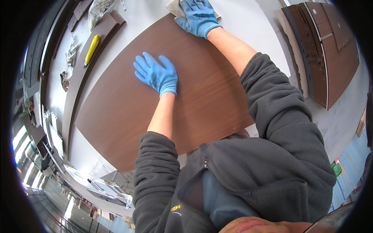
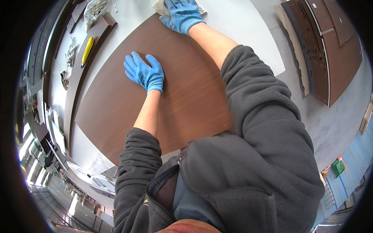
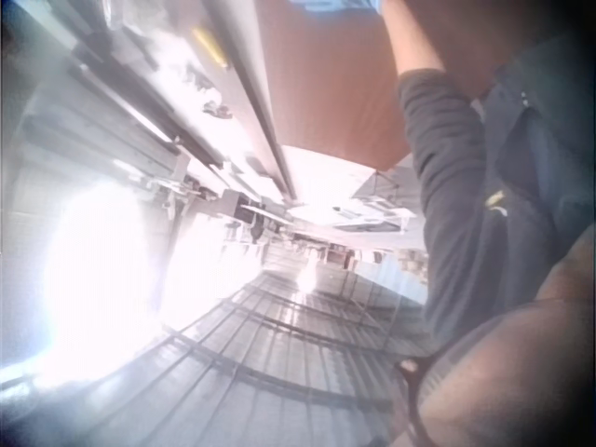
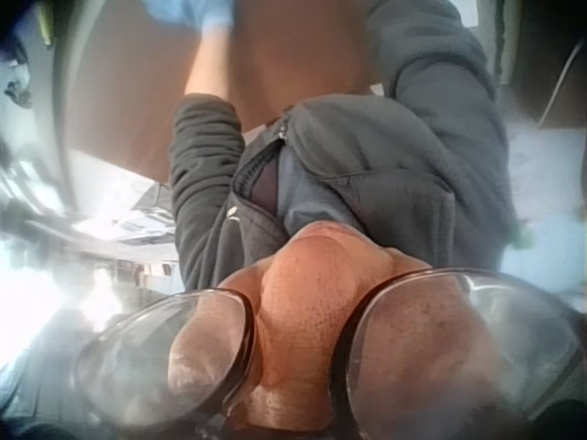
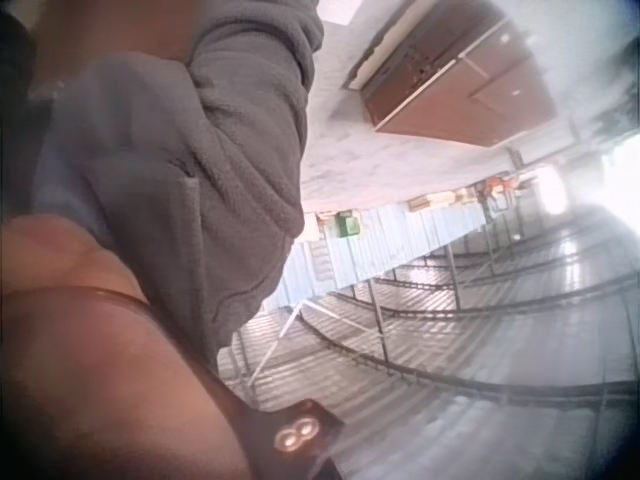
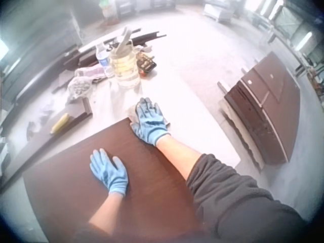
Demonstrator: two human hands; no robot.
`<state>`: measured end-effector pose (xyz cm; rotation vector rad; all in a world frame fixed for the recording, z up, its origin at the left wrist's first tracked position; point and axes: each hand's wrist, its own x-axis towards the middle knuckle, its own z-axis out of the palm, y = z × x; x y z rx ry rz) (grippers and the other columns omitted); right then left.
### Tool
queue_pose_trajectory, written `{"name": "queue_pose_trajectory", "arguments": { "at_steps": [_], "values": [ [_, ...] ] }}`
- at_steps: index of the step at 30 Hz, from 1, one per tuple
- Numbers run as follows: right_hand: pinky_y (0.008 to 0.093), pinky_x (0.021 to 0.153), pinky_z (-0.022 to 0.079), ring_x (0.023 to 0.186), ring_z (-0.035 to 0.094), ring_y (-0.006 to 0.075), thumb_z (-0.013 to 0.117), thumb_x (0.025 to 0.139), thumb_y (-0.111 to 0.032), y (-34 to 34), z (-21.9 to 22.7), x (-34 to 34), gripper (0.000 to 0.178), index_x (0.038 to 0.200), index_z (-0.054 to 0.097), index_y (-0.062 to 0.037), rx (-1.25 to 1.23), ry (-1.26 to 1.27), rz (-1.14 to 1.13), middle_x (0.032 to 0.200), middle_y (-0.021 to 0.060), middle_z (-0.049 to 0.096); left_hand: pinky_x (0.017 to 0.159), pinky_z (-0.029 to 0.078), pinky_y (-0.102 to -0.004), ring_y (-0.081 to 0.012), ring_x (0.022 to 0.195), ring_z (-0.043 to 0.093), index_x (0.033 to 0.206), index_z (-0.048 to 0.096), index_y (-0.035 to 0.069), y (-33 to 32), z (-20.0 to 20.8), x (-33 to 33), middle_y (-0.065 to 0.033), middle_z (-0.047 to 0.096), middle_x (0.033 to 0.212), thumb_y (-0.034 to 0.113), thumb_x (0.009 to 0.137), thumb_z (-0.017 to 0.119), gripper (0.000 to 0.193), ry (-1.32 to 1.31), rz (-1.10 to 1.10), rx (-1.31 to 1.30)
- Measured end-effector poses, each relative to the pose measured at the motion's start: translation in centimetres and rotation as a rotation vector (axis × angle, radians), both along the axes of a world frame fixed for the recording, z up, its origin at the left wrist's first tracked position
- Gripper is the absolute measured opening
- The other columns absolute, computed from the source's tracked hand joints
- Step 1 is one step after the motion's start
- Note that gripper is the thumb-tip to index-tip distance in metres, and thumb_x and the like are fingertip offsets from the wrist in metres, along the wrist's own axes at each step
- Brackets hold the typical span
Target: The person wipes a large brown wood panel with a cloth, then flips it to wipe the other side. They place the panel on a stack of similar panels and repeat the wiping process on another panel.
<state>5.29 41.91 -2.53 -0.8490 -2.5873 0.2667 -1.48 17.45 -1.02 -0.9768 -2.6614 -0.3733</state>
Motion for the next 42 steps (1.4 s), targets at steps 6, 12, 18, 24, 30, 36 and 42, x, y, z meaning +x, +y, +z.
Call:
{"name": "queue_pose_trajectory", "arguments": {
  "at_steps": [6,12,18,24,30,36,42],
  "values": [
    [0.0562,0.128,0.032,0.155,0.042,0.0421,0.072,0.093,-0.041,-11.0,1.6,15.7,0.074,0.152,0.057,0.0007,-0.026,-0.005,0.172,0.164,0.0238,0.049,0.124,0.026,-0.0619,-0.0466,0.151,0.04,0.149,0.057,-0.002,-0.1,-0.2,0.1,-0.0257,0.048,0.161,0.038,0.099,0.064,0.064,0.008,-0.018,0.029],
    [0.0646,0.127,0.031,0.154,0.043,0.0448,0.07,0.093,-0.047,-26.5,3.8,33.2,0.075,0.146,0.06,0.0042,-0.255,-0.047,0.255,0.163,0.0234,0.051,0.123,0.027,-0.0607,-0.0436,0.146,0.044,0.147,0.059,-0.001,0.0,-0.3,0.0,-0.0245,0.051,0.157,0.04,0.1,0.063,0.062,0.071,0.003,-0.001],
    [0.0606,0.127,0.033,0.155,0.043,0.0432,0.076,0.088,-0.047,-20.7,2.4,25.9,0.079,0.148,0.059,0.0031,-0.152,0.052,0.117,0.164,0.0227,0.049,0.121,0.029,-0.0606,-0.0425,0.143,0.046,0.144,0.06,0.0,-0.3,-0.5,0.0,-0.023,0.054,0.155,0.04,0.099,0.063,0.061,0.057,-0.007,-0.005],
    [0.0541,0.126,0.037,0.156,0.042,0.0405,0.078,0.089,-0.03,-15.6,2.0,18.6,0.07,0.15,0.058,0.0003,-0.084,0.071,-0.039,0.167,0.0211,0.046,0.121,0.029,-0.062,-0.0435,0.143,0.047,0.146,0.058,0.001,-0.2,-0.8,-0.1,-0.0235,0.054,0.155,0.042,0.1,0.061,0.062,0.094,0.003,-0.027],
    [0.0416,0.104,0.058,0.126,0.069,0.0387,0.061,0.097,-0.001,-6.4,2.5,17.7,0.044,0.14,0.065,-0.0091,-0.285,0.408,-0.012,0.144,0.0154,0.067,0.121,0.03,-0.0617,-0.0441,0.143,0.046,0.146,0.058,0.0,-0.1,-0.3,-0.1,-0.0233,0.054,0.154,0.04,0.1,0.061,0.061,0.069,-0.02,-0.002],
    [0.0634,0.119,0.038,0.152,0.043,0.0406,0.061,0.101,-0.031,10.2,5.0,7.2,0.05,0.145,0.059,-0.0084,0.078,0.214,0.121,0.164,0.0189,0.048,0.12,0.03,-0.0596,-0.0426,0.14,0.047,0.144,0.059,-0.001,0.0,-0.2,0.0,-0.0229,0.055,0.151,0.039,0.1,0.062,0.06,0.128,-0.026,-0.012],
    [0.0732,0.124,0.025,0.161,0.031,0.0407,0.047,0.11,-0.038,9.5,1.3,3.6,0.045,0.15,0.057,-0.0215,-0.178,-0.249,0.071,0.171,0.0174,0.04,0.117,0.033,-0.0575,-0.0407,0.137,0.049,0.141,0.06,-0.002,0.1,0.3,0.0,-0.0219,0.055,0.148,0.037,0.099,0.062,0.057,0.066,-0.045,-0.006]
  ]
}}
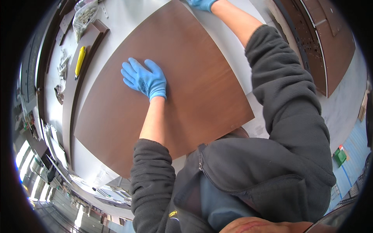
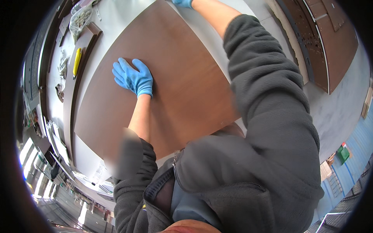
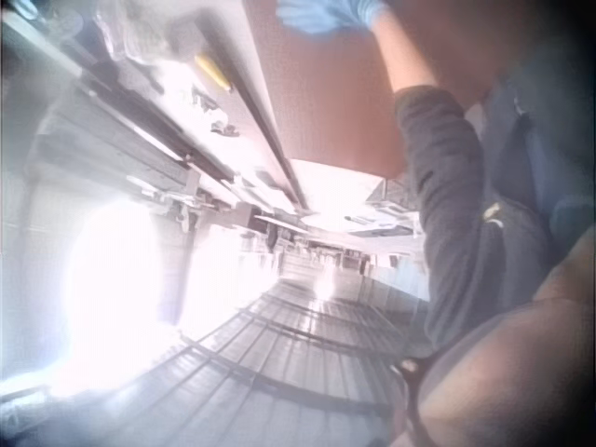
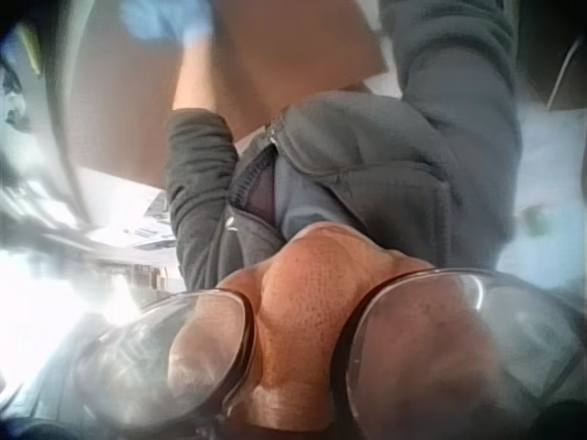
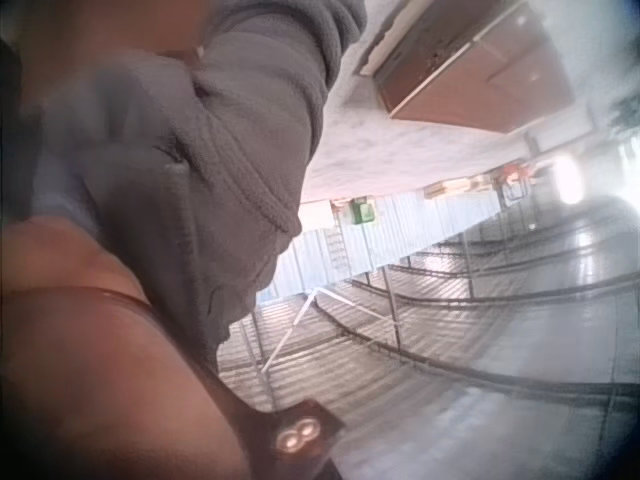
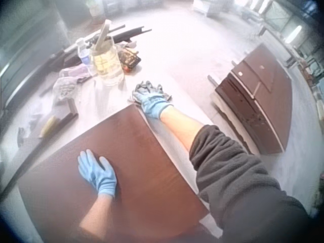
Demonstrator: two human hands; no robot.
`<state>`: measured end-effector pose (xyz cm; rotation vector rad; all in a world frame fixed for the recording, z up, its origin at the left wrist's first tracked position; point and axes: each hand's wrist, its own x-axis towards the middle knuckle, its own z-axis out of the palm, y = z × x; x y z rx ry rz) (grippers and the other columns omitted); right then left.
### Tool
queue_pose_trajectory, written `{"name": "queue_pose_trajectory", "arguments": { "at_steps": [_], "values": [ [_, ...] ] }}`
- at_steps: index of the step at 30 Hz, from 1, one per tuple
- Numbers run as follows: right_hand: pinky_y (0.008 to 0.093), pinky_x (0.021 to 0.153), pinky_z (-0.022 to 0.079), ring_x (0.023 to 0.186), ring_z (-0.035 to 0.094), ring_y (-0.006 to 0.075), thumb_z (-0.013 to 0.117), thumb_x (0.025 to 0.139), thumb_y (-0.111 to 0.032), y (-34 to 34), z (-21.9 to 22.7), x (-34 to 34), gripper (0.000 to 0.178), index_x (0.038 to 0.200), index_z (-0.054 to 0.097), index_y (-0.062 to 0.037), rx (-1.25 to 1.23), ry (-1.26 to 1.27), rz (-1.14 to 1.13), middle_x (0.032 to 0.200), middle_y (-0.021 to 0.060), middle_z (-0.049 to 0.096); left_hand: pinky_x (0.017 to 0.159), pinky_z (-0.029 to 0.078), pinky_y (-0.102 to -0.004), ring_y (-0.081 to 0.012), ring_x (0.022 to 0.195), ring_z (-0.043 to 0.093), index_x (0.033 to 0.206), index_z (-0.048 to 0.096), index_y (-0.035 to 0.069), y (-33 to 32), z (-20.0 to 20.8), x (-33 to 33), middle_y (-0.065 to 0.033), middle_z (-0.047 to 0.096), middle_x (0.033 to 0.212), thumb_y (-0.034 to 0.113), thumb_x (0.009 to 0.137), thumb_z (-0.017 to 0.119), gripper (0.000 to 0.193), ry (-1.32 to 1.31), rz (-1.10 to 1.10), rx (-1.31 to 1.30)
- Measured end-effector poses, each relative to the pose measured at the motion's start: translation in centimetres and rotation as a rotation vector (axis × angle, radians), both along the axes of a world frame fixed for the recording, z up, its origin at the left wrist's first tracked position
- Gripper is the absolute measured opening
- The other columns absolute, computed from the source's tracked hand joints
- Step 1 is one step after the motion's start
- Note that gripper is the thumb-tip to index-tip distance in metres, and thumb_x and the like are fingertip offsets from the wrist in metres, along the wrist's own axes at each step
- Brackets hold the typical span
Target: The person wipes a large brown wood panel with a cloth, then flips it to wipe the other side. They place the panel on a stack of similar panels and repeat the wiping process on another panel.
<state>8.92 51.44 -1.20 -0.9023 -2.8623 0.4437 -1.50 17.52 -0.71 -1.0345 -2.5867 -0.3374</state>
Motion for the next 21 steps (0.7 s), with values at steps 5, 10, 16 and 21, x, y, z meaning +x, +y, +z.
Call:
{"name": "queue_pose_trajectory", "arguments": {
  "at_steps": [5,10,16,21],
  "values": [
    [0.0754,0.126,0.017,0.168,0.016,0.0398,0.041,0.111,-0.036,-3.5,-1.4,2.2,0.054,0.163,0.048,-0.024,0.09,-0.09,-0.064,0.18,0.0108,0.026,0.112,0.036,-0.0558,-0.0393,0.132,0.051,0.137,0.061,-0.002,0.3,0.4,0.1,-0.0202,0.058,0.141,0.036,0.098,0.063,0.054,0.064,0.0,-0.001],
    [0.0643,0.118,0.039,0.152,0.049,0.0372,0.045,0.111,-0.046,-8.1,-2.5,9.1,0.049,0.146,0.065,-0.0183,0.486,0.133,0.02,0.16,0.0153,0.056,0.11,0.037,-0.056,-0.0385,0.13,0.052,0.137,0.062,-0.001,0.1,-0.3,0.0,-0.0195,0.059,0.139,0.037,0.098,0.063,0.054,0.111,0.002,-0.006],
    [0.0652,0.121,0.034,0.162,0.027,0.0486,0.064,0.089,-0.006,-22.2,0.7,29.0,0.063,0.151,0.054,-0.0087,0.137,-0.071,0.189,0.172,0.0193,0.037,0.106,0.039,-0.0546,-0.0384,0.128,0.053,0.137,0.062,0.0,-0.1,-0.4,-0.2,-0.0178,0.059,0.134,0.039,0.097,0.063,0.056,0.243,-0.007,-0.019],
    [0.0497,0.1,0.057,0.118,0.071,0.0404,0.059,0.098,-0.013,-33.7,4.2,49.5,0.039,0.136,0.067,-0.008,-0.742,-1.129,0.022,0.139,0.0211,0.069,0.122,0.028,-0.0633,-0.046,0.148,0.042,0.146,0.057,0.0,0.0,0.2,0.0,-0.0233,0.051,0.154,0.039,0.098,0.064,0.062,-0.103,0.026,-0.022]
  ]
}}
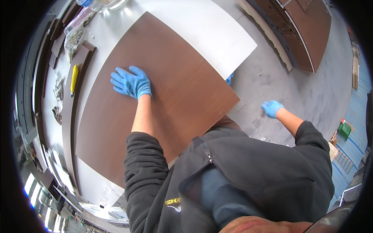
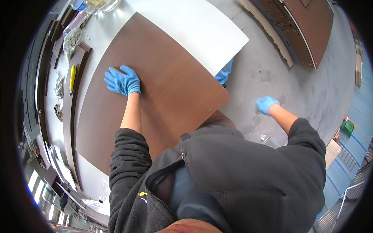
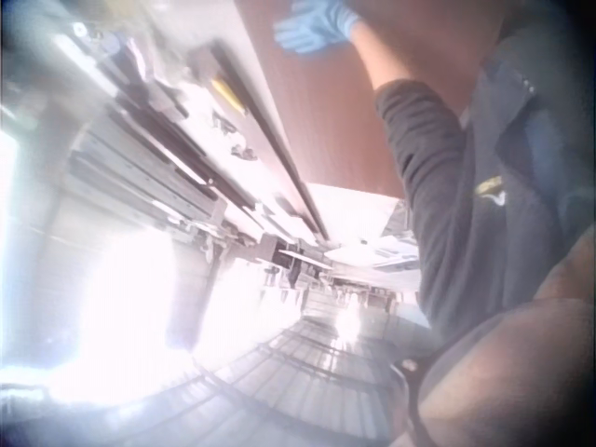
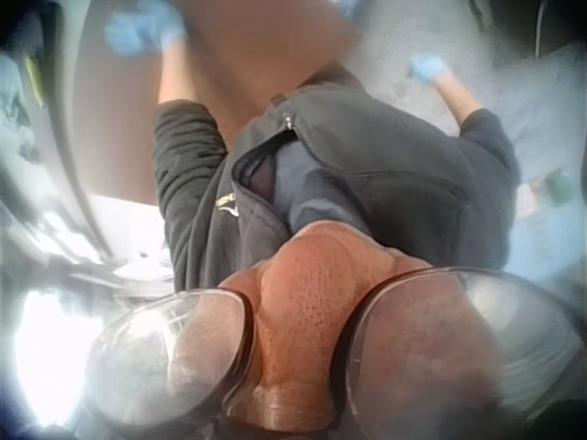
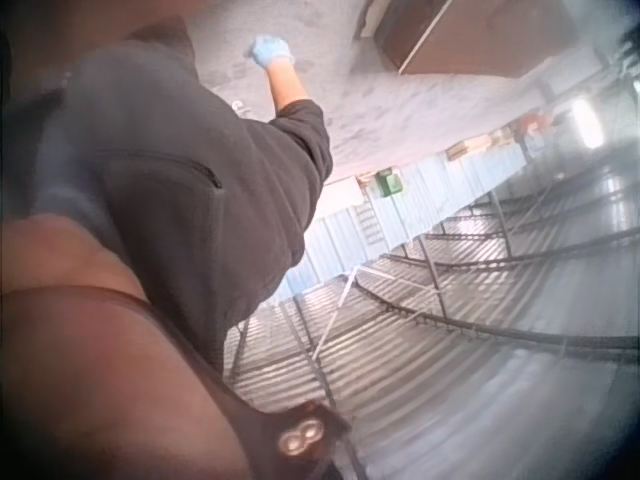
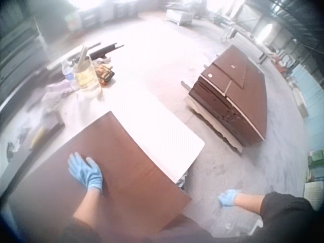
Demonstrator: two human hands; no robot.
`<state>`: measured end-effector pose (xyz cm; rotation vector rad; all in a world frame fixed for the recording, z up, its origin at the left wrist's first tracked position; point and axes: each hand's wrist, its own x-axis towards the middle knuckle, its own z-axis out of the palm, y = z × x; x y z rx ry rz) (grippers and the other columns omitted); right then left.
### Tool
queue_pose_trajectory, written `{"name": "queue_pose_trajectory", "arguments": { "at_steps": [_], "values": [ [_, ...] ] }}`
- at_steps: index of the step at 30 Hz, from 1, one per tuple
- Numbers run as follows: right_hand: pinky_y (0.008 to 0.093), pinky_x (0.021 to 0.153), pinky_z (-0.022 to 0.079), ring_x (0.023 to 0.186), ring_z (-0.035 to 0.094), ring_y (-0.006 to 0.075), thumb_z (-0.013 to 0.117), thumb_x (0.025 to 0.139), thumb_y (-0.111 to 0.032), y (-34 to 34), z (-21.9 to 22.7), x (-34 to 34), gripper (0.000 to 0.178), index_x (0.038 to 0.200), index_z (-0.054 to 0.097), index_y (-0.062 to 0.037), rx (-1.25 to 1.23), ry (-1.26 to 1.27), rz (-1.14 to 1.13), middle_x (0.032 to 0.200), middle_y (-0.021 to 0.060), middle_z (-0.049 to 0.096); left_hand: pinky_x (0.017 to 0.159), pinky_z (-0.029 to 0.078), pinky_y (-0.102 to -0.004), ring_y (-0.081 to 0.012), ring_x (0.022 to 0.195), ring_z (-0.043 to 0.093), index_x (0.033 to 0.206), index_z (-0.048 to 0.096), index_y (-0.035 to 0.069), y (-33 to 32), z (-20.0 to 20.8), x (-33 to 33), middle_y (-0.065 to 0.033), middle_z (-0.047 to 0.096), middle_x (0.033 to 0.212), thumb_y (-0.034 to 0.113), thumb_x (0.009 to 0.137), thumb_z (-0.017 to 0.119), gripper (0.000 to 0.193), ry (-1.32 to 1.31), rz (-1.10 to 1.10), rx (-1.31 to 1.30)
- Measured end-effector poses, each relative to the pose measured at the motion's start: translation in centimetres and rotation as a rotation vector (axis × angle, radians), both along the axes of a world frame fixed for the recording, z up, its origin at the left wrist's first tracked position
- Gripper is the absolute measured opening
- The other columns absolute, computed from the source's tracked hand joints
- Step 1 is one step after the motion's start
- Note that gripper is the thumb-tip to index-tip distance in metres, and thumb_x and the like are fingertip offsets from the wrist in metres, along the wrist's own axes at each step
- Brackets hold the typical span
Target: The person wipes a large brown wood panel with a cloth, then flips it to wipe the other side. They place the panel on a stack of similar panels and repeat the wiping process on another panel.
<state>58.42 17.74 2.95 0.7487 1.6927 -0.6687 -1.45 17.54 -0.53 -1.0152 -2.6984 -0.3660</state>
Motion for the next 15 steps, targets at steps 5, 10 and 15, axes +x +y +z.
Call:
{"name": "queue_pose_trajectory", "arguments": {
  "at_steps": [5,10,15],
  "values": [
    [0.0448,0.1,0.059,0.114,0.075,0.0304,0.055,0.105,-0.02,1.4,-0.9,6.4,0.041,0.14,0.069,-0.0022,0.5,0.463,-1.526,0.127,0.0171,0.077,0.12,0.03,-0.0633,-0.046,0.146,0.043,0.145,0.058,0.0,0.0,0.3,0.0,-0.0226,0.051,0.153,0.039,0.099,0.063,0.061,0.038,0.01,-0.035],
    [0.0435,0.108,0.058,0.123,0.071,0.0288,0.058,0.108,-0.017,5.5,1.6,1.0,0.041,0.144,0.061,0.0011,-0.338,1.443,-2.208,0.141,0.0153,0.069,0.115,0.034,-0.063,-0.0448,0.139,0.048,0.143,0.06,0.001,-0.2,-0.8,0.1,-0.0219,0.057,0.143,0.04,0.1,0.06,0.058,0.046,0.01,-0.03],
    [0.0408,0.106,0.057,0.119,0.071,0.025,0.059,0.109,-0.019,2.6,5.3,-2.7,0.03,0.131,0.064,-0.0007,-0.075,1.545,-2.045,0.127,0.0118,0.071,0.113,0.035,-0.0617,-0.0428,0.136,0.05,0.142,0.06,0.001,0.0,-0.9,-0.4,-0.0234,0.057,0.143,0.041,0.101,0.059,0.058,0.05,0.027,-0.048]
  ]
}}
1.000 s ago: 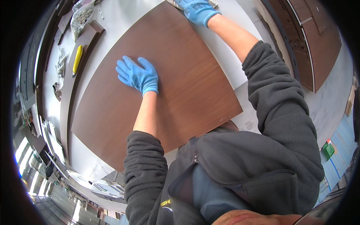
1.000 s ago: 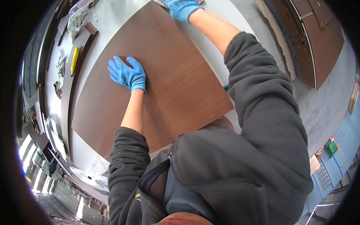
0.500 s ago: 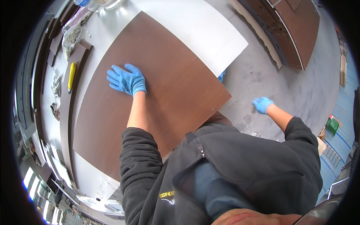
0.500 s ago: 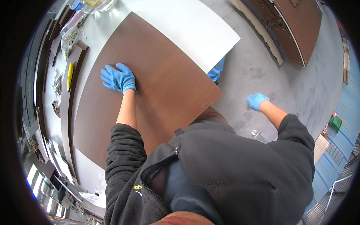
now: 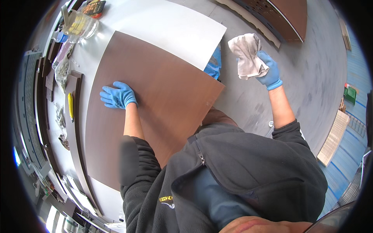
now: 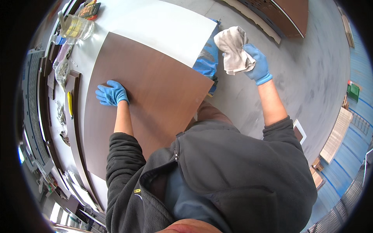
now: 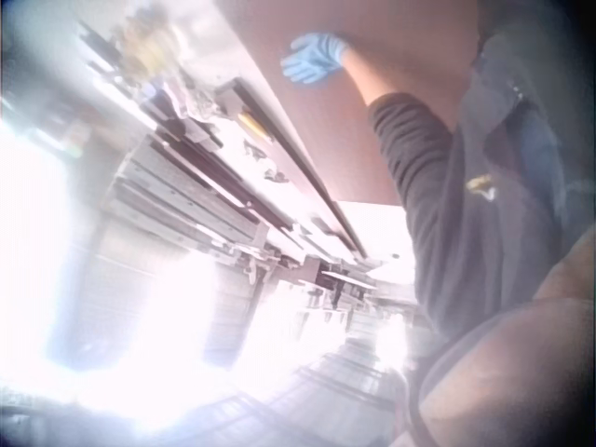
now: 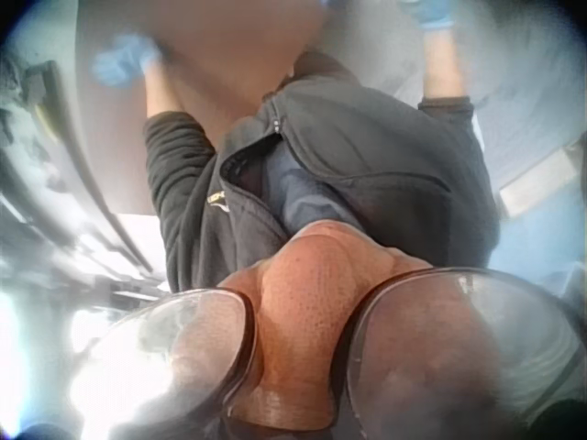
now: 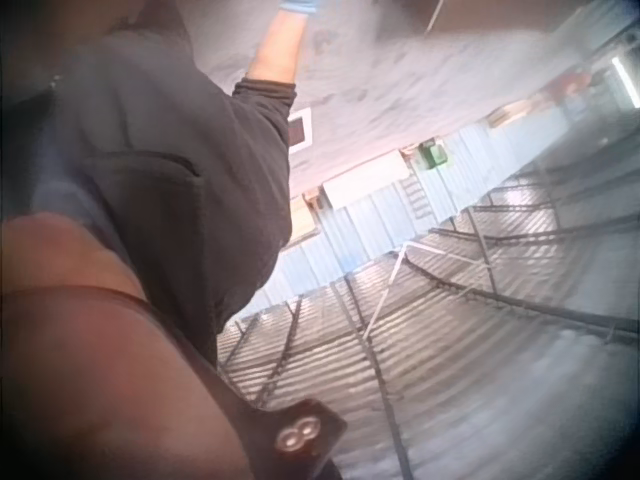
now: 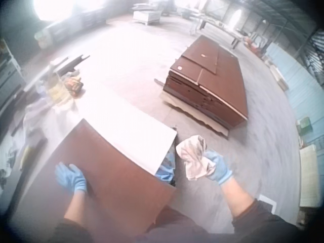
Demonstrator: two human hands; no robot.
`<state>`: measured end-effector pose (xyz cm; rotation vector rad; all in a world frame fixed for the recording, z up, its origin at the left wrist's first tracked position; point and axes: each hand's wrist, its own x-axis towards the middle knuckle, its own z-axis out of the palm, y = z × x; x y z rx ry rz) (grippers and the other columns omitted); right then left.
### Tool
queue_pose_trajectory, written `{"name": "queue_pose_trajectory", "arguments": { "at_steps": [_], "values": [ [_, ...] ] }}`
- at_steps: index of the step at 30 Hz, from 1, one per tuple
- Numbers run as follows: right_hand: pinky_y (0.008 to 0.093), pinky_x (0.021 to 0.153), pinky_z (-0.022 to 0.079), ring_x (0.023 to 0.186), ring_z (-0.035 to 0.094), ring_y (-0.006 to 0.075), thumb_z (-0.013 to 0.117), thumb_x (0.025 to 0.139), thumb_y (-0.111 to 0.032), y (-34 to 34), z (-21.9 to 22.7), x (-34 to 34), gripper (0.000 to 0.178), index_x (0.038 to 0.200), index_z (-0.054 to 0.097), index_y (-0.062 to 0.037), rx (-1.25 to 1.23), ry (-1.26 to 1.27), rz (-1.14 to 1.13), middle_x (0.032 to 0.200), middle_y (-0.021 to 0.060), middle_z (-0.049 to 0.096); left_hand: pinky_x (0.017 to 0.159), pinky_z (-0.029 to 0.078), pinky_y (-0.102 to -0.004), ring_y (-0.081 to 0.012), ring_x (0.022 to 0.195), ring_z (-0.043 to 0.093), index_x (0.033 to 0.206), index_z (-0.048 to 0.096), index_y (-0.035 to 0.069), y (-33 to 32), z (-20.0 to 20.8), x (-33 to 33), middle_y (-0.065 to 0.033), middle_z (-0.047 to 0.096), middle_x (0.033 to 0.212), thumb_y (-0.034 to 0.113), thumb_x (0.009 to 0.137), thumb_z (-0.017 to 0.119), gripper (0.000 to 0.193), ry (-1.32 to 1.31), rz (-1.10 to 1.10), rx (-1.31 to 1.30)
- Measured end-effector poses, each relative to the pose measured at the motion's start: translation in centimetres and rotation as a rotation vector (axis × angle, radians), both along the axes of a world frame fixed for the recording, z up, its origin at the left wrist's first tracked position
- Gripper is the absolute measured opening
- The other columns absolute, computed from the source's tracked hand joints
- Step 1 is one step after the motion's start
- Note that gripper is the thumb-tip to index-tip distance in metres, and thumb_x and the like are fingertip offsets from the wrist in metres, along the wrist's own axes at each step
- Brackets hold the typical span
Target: The person wipes a large brown wood panel with a cloth, then flips it to wipe the other side. They place the panel on a stack of similar panels and repeat the wiping process on another panel.
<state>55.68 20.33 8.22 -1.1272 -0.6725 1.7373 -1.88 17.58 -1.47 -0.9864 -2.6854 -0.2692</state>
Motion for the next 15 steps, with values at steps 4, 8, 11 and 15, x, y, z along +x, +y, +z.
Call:
{"name": "queue_pose_trajectory", "arguments": {
  "at_steps": [4,8,11,15],
  "values": [
    [0.0361,0.104,0.056,0.116,0.068,0.0189,0.053,0.112,-0.02,-3.3,0.3,-1.6,0.029,0.131,0.063,-0.0008,-0.057,0.203,-0.111,0.122,0.0065,0.069,0.129,0.026,-0.0571,-0.0472,0.157,0.034,0.155,0.05,-0.005,2.3,3.7,6.4,-0.0296,0.044,0.164,0.04,0.104,0.059,0.069,-0.197,-0.25,0.241],
    [0.0348,0.106,0.056,0.122,0.067,0.0184,0.05,0.113,-0.016,-6.4,-0.2,-3.1,0.031,0.136,0.063,-0.0002,-0.171,0.344,-0.229,0.131,0.0085,0.069,0.13,0.028,-0.0527,-0.0486,0.156,0.036,0.16,0.044,-0.007,0.0,9.3,26.1,-0.0324,0.044,0.163,0.028,0.102,0.066,0.071,-0.875,-0.795,0.641],
    [0.0368,0.111,0.054,0.129,0.066,0.0209,0.051,0.112,-0.016,-7.8,-0.2,-2.3,0.037,0.144,0.062,0.0004,-0.102,0.025,-0.287,0.14,0.0116,0.068,0.132,0.023,-0.0562,-0.0525,0.161,0.026,0.17,0.027,-0.002,-8.8,14.1,36.8,-0.0338,0.031,0.17,0.051,0.091,0.073,0.106,-1.199,-1.553,-0.081],
    [0.0371,0.112,0.054,0.128,0.067,0.0226,0.054,0.11,-0.018,-8.5,-0.1,1.1,0.043,0.148,0.061,0.0023,-0.125,0.121,-0.445,0.141,0.0121,0.069,0.12,0.043,-0.045,-0.0368,0.145,0.056,0.153,0.057,0.002,-8.9,12.1,33.5,-0.0221,0.06,0.153,0.037,0.103,0.069,0.063,-1.477,-1.431,-0.21]
  ]
}}
